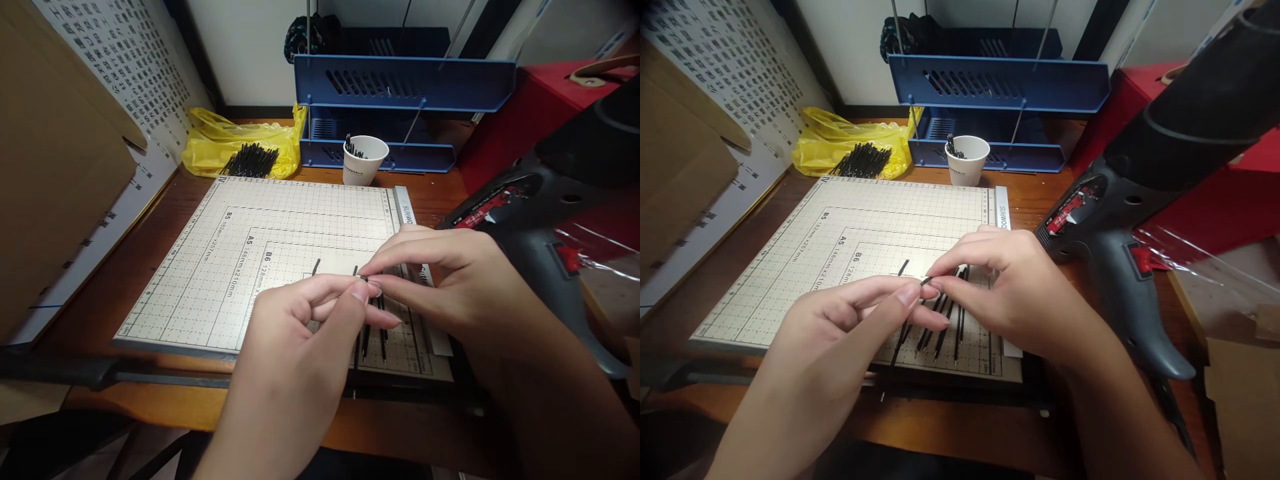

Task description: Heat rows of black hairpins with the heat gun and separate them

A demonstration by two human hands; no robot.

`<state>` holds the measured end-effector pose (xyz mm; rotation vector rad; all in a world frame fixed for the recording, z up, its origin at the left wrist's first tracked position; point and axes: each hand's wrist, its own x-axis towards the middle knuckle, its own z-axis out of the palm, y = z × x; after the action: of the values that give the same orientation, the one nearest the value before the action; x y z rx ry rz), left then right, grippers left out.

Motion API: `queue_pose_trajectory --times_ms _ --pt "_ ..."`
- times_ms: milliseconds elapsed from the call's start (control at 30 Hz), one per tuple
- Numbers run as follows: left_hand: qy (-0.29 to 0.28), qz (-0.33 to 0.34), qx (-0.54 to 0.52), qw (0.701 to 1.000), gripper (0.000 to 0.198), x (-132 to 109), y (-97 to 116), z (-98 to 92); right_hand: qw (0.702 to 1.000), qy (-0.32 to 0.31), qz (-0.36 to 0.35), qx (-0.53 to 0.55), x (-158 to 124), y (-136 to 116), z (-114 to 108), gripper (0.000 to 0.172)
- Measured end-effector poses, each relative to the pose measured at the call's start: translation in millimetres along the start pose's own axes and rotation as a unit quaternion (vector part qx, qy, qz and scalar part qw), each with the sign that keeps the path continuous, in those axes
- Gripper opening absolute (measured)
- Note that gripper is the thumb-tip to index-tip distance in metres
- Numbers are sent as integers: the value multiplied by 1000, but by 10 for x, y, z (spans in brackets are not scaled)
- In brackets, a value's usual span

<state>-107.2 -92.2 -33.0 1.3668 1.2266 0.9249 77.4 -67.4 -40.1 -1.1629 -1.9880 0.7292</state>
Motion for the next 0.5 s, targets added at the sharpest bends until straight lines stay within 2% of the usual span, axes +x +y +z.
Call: queue_pose_trajectory --times_ms 167,233,300,367,433,500 --pt "-1 21 56 998 32 -32 -22 -42 1000 11 -8 -25 -1 -2 -6 6" --pt "49 37 133 989 26 -48 -51 -114 996 50 10 -74 -13 6 -29 10" --pt "135 62 245 958 20 -51 -97 -212 985 98 47 -132 -27 26 -59 14" --pt "195 99 359 907 17 -32 -160 -308 974 121 83 -170 -34 58 -85 13" --pt "193 129 438 868 16 2 -235 -371 974 99 102 -179 -30 96 -99 11" --pt "169 143 475 851 14 36 -306 -388 977 50 107 -177 -20 133 -99 12"
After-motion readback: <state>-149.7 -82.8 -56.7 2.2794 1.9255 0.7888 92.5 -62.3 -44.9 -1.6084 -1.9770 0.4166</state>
